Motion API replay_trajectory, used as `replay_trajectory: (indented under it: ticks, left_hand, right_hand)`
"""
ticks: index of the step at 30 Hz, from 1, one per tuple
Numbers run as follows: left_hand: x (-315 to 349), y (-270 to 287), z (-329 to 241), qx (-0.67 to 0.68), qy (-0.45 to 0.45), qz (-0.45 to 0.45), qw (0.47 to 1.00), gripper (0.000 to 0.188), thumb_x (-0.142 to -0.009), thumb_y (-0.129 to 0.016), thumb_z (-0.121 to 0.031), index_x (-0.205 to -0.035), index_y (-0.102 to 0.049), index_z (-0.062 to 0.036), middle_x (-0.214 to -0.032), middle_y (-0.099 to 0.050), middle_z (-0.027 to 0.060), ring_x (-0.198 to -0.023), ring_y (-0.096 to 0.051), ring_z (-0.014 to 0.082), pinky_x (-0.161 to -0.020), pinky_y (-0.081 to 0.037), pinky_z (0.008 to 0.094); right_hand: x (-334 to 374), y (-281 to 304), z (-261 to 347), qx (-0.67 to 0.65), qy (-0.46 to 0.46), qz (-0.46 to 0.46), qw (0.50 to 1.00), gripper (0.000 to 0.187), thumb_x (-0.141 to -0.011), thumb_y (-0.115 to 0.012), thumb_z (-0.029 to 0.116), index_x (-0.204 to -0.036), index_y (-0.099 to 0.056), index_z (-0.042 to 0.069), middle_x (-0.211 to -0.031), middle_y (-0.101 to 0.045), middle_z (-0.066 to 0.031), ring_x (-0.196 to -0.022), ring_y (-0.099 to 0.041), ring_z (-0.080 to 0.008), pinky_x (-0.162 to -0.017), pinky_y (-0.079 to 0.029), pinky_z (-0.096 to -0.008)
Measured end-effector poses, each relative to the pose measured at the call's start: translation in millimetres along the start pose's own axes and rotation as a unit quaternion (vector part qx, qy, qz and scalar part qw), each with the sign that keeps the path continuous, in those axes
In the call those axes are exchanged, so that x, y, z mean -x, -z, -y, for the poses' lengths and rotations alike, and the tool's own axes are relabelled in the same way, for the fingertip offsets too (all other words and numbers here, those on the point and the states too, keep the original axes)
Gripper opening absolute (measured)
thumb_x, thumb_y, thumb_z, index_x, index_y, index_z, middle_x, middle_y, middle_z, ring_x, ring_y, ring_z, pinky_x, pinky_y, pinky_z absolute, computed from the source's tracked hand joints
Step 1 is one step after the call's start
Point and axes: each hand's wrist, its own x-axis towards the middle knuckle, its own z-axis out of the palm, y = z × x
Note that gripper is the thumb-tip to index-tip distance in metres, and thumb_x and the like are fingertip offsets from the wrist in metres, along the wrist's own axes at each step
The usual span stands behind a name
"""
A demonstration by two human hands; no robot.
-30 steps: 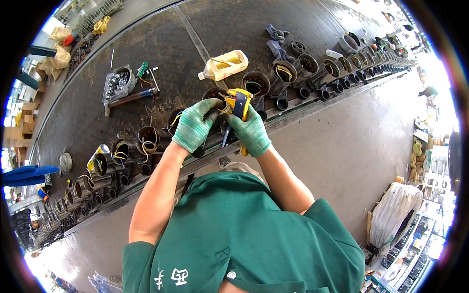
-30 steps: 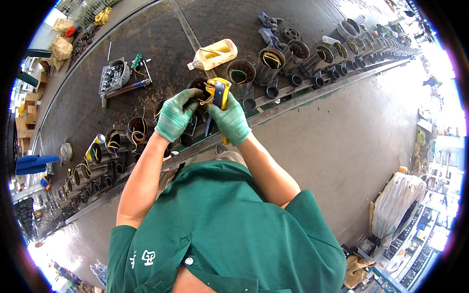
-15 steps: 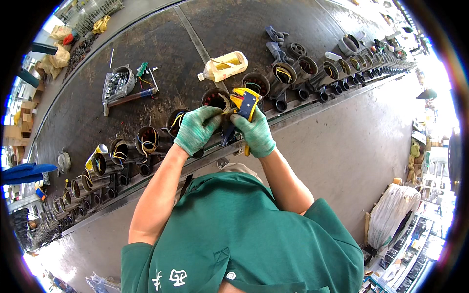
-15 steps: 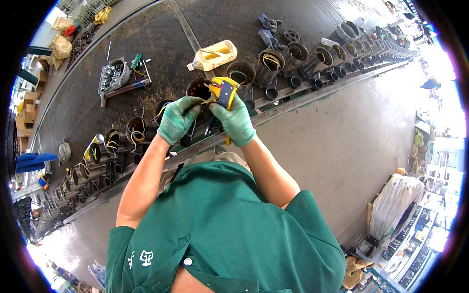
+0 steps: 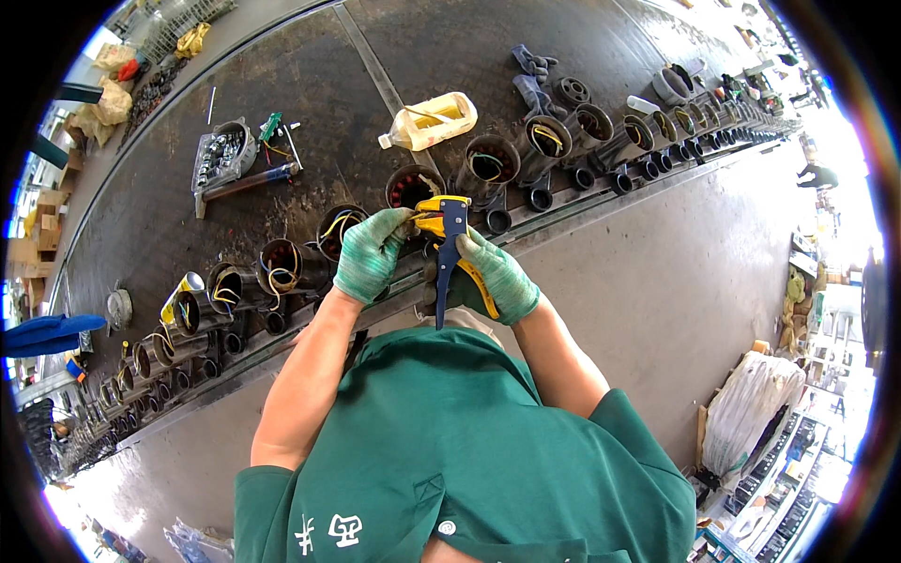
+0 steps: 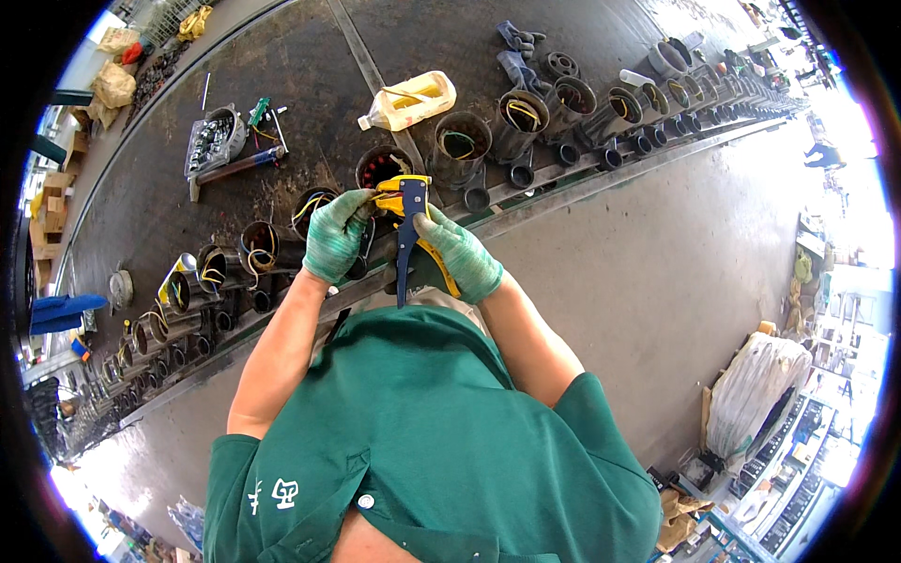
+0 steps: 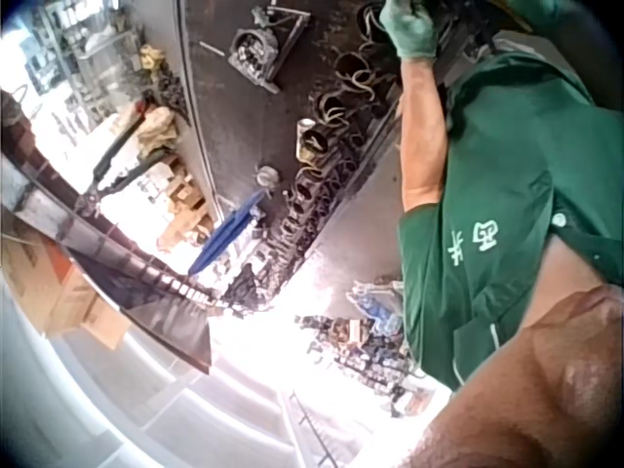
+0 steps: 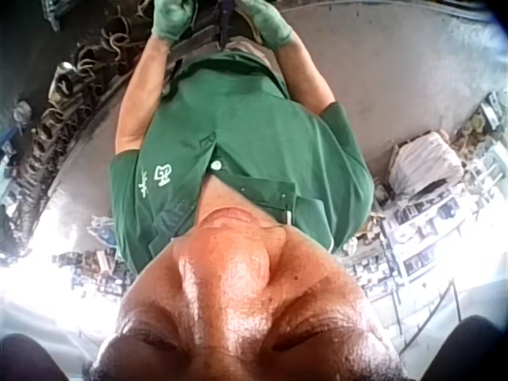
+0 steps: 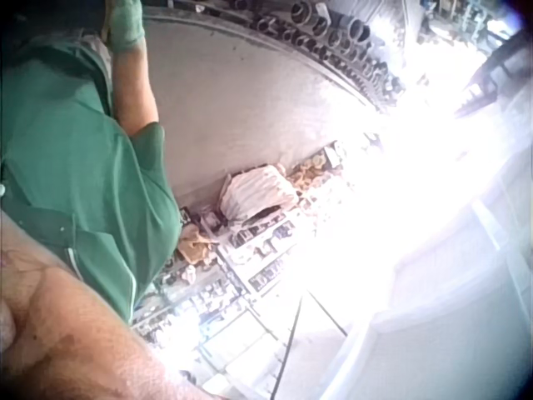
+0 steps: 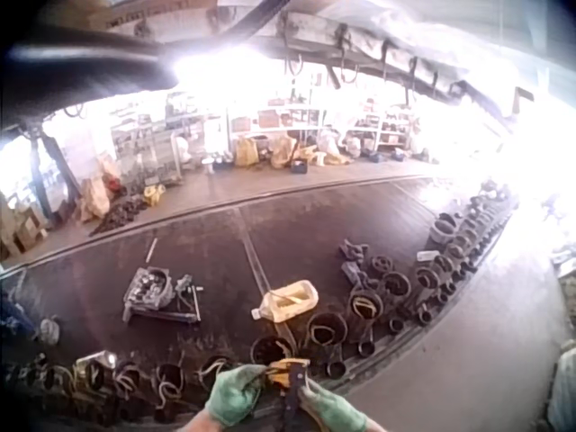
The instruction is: The person uses a yellow crimping tool to attach metal terminals to the ends of wires. They repeatedly pick up wires from a row of cylindrical holders, insert the wire ends into the tool, and squeeze the handles to crimp the terminals. The person works systematically along the line of holders.
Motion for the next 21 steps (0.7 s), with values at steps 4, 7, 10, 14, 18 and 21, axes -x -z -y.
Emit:
replay_trajectory:
  ticks: [4,7,10,14,18,21]
  left_hand:
    - [1.0,1.0,-3.9,-0.035,-0.013,-0.012,0.999,0.02,-0.097,-0.071,-0.003,-0.116,-0.074,0.0014,-0.101,-0.078,0.018,-0.09,-0.077,0.0261,-0.08,-0.06,0.0337]
    - [1.4,1.5,-3.0,-0.052,-0.006,-0.007,0.999,0.021,-0.096,-0.072,-0.002,-0.117,-0.074,0.0013,-0.102,-0.078,0.0187,-0.091,-0.077,0.0288,-0.08,-0.06,0.0346]
    - [1.9,2.1,-0.6,-0.058,-0.008,0.001,0.998,0.023,-0.095,-0.073,-0.001,-0.117,-0.074,0.0012,-0.103,-0.077,0.0194,-0.092,-0.077,0.0314,-0.081,-0.06,0.0355]
    - [2.8,3.0,5.4,-0.1,-0.053,0.007,0.994,0.024,-0.094,-0.073,-0.003,-0.118,-0.075,-0.0015,-0.105,-0.078,0.017,-0.094,-0.077,0.0296,-0.082,-0.059,0.0354]
    - [1.9,2.5,6.5,-0.114,-0.071,0.025,0.991,0.026,-0.092,-0.074,-0.001,-0.118,-0.075,-0.001,-0.107,-0.077,0.018,-0.095,-0.076,0.033,-0.083,-0.059,0.0369]
    - [2.0,3.5,6.1,-0.14,-0.092,0.041,0.985,0.025,-0.092,-0.074,-0.001,-0.117,-0.075,-0.0006,-0.106,-0.076,0.0187,-0.094,-0.076,0.0345,-0.081,-0.06,0.0376]
  right_hand:
    - [-4.3,3.5,5.8,0.038,0.004,-0.004,0.999,0.059,-0.106,-0.065,0.039,-0.155,-0.047,0.012,-0.117,-0.065,-0.002,-0.103,-0.066,-0.0129,-0.088,-0.06,-0.0327]
    - [-4.5,5.2,7.3,0.063,-0.001,-0.023,0.998,0.059,-0.104,-0.067,0.037,-0.154,-0.047,0.012,-0.114,-0.065,-0.0024,-0.099,-0.067,-0.0133,-0.083,-0.062,-0.0327]
    - [-3.6,3.4,10.3,0.07,-0.009,-0.024,0.997,0.059,-0.103,-0.069,0.036,-0.153,-0.047,0.012,-0.111,-0.065,-0.0029,-0.097,-0.068,-0.0141,-0.079,-0.062,-0.0333]
    - [-2.5,3.7,13.1,0.07,-0.024,-0.009,0.997,0.059,-0.102,-0.071,0.037,-0.151,-0.048,0.012,-0.11,-0.065,-0.0039,-0.094,-0.069,-0.0158,-0.078,-0.062,-0.0338]
    - [-2.1,6.8,12.0,0.061,-0.022,-0.009,0.998,0.058,-0.103,-0.069,0.036,-0.15,-0.047,0.012,-0.107,-0.065,-0.0037,-0.088,-0.069,-0.0165,-0.075,-0.062,-0.033]
    - [-2.8,14.0,9.9,0.068,-0.023,0.012,0.997,0.051,-0.104,-0.064,0.038,-0.146,-0.049,0.012,-0.103,-0.064,-0.0033,-0.085,-0.067,-0.0156,-0.07,-0.06,-0.0312]
